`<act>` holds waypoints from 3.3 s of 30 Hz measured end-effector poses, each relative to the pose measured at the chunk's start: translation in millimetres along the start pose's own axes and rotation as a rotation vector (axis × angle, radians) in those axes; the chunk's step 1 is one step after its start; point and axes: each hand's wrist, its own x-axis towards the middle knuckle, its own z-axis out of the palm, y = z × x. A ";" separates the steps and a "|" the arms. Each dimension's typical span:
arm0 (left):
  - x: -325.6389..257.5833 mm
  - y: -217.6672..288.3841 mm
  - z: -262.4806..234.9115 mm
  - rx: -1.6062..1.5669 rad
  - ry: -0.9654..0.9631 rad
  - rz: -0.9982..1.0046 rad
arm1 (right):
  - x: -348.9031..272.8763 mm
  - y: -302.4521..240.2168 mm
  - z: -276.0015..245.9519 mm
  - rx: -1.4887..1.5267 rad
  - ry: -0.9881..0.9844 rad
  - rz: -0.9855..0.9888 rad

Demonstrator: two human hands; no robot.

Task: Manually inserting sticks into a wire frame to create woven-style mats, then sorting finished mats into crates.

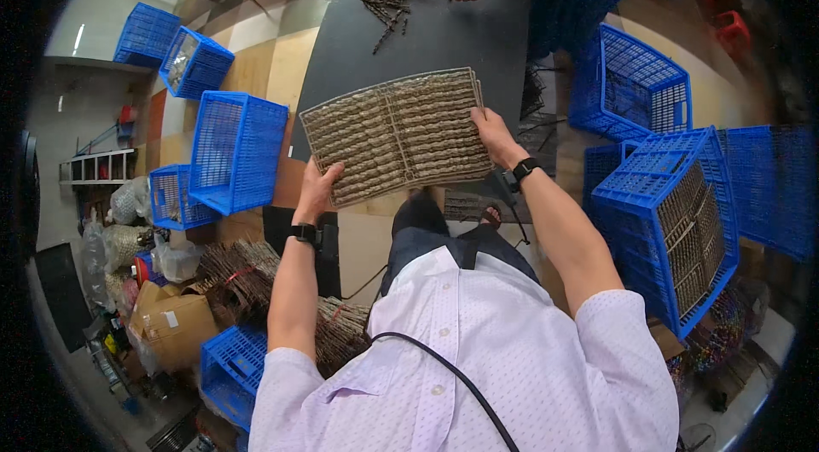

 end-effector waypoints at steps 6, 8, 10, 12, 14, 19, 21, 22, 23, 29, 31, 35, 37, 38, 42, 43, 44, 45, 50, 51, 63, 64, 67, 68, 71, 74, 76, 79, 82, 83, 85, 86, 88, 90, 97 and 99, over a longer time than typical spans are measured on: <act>76.9 -12.0 -33.1 -0.149 0.016 0.065 | 14.7 -29.7 31.1 -0.189 0.202 -0.627; 91.7 -25.6 -43.8 0.086 0.128 0.323 | 17.7 -30.8 36.8 -0.131 0.239 -0.664; 102.5 -39.0 -51.3 0.156 0.120 0.284 | 18.8 -27.1 39.0 -0.336 0.282 -0.391; 113.5 -47.6 -52.5 0.467 0.158 0.311 | 25.9 -21.5 47.3 -0.297 0.228 -0.637; 122.5 -50.4 -49.5 0.353 0.212 0.408 | 28.4 -17.8 52.2 -0.178 0.275 -0.547; 140.5 -32.7 -51.1 0.278 0.061 0.214 | 43.1 -31.5 55.9 -0.301 0.367 -0.516; 141.3 -25.7 -48.2 0.361 0.024 0.116 | 51.7 -35.8 57.2 -0.445 0.452 -0.401; 141.3 -23.2 -43.1 0.381 0.020 0.073 | 55.6 -36.1 57.8 -0.449 0.430 -0.359; 140.6 -22.4 -35.8 0.671 0.047 0.035 | 59.8 -34.6 59.4 -0.500 0.459 -0.310; 157.0 -27.1 29.6 1.153 0.074 0.632 | 69.4 -16.4 63.9 -0.471 0.499 -0.129; 171.2 -32.0 52.0 1.143 -0.047 0.587 | 72.3 -17.9 63.7 -0.527 0.609 -0.270; 179.6 -45.5 60.0 1.236 -0.110 0.466 | 93.0 -34.4 62.1 -0.580 0.639 -0.282; 179.5 -49.7 59.8 1.193 -0.048 0.519 | 115.2 -47.8 58.0 -0.610 0.575 -0.202; 180.0 -50.7 59.9 1.164 -0.022 0.543 | 129.1 -53.7 58.2 -0.613 0.532 -0.178; 180.8 -50.4 62.0 1.197 -0.030 0.543 | 162.8 -59.1 57.5 -0.680 0.619 -0.298; 181.1 -49.8 63.2 1.200 -0.012 0.555 | 168.0 -61.5 55.2 -0.705 0.629 -0.306; 181.5 -49.1 64.1 1.204 -0.009 0.541 | 167.1 -60.0 56.2 -0.733 0.646 -0.335; 181.8 -48.7 65.1 1.217 -0.032 0.495 | 160.3 -55.8 57.5 -0.730 0.636 -0.312; 182.7 -49.2 66.9 1.180 0.042 0.483 | 72.9 -4.4 78.1 -0.695 0.704 -0.310; 181.4 -49.7 66.4 1.165 0.010 0.466 | 66.1 -0.6 78.2 -0.686 0.642 -0.231; 189.2 -53.8 69.0 1.195 0.047 0.470 | 179.7 -79.9 75.6 -0.806 0.645 -0.324; 189.0 -53.9 69.5 1.186 0.015 0.427 | 154.7 -66.1 68.9 -0.818 0.593 -0.233; 185.8 -51.8 68.6 1.172 0.047 0.432 | 78.0 -10.9 85.6 -0.834 0.714 -0.164; 184.2 -50.5 68.1 1.165 0.047 0.453 | 59.8 0.3 91.2 -0.821 0.653 -0.159; 183.1 -44.9 66.1 1.181 0.032 0.466 | 73.0 -19.2 84.7 -0.824 0.689 -0.100; 184.3 -41.5 66.9 1.211 -0.005 0.444 | 133.3 -78.8 78.4 -0.801 0.643 -0.293; 186.0 -40.9 68.3 1.223 -0.071 0.366 | 171.8 -106.1 94.9 -0.888 0.700 -0.324; 188.0 -41.4 72.1 1.236 0.001 0.376 | 175.2 -109.1 91.3 -0.912 0.653 -0.261; 186.8 -43.3 73.9 1.224 0.026 0.367 | 114.1 -68.0 69.9 -0.897 0.650 -0.310; 185.9 -43.6 73.6 1.220 0.038 0.358 | 84.6 -44.9 74.8 -0.954 0.597 -0.313; 184.0 -44.0 72.0 1.190 0.039 0.405 | 47.8 -12.0 89.0 -0.910 0.616 -0.285; 184.2 -43.9 71.5 1.202 0.038 0.386 | 41.2 -7.0 83.4 -0.824 0.568 -0.191; 186.7 -43.1 70.4 1.218 -0.068 0.316 | 57.4 -12.8 85.6 -0.829 0.663 -0.245; 188.5 -43.0 69.9 1.234 -0.037 0.363 | 97.7 -43.8 71.3 -0.846 0.685 -0.301; 185.6 -45.5 73.9 1.262 0.025 0.386 | 157.6 -87.2 81.9 -0.860 0.747 -0.502; 185.9 -45.0 74.3 1.244 0.026 0.382 | 119.4 -61.6 65.6 -0.883 0.694 -0.327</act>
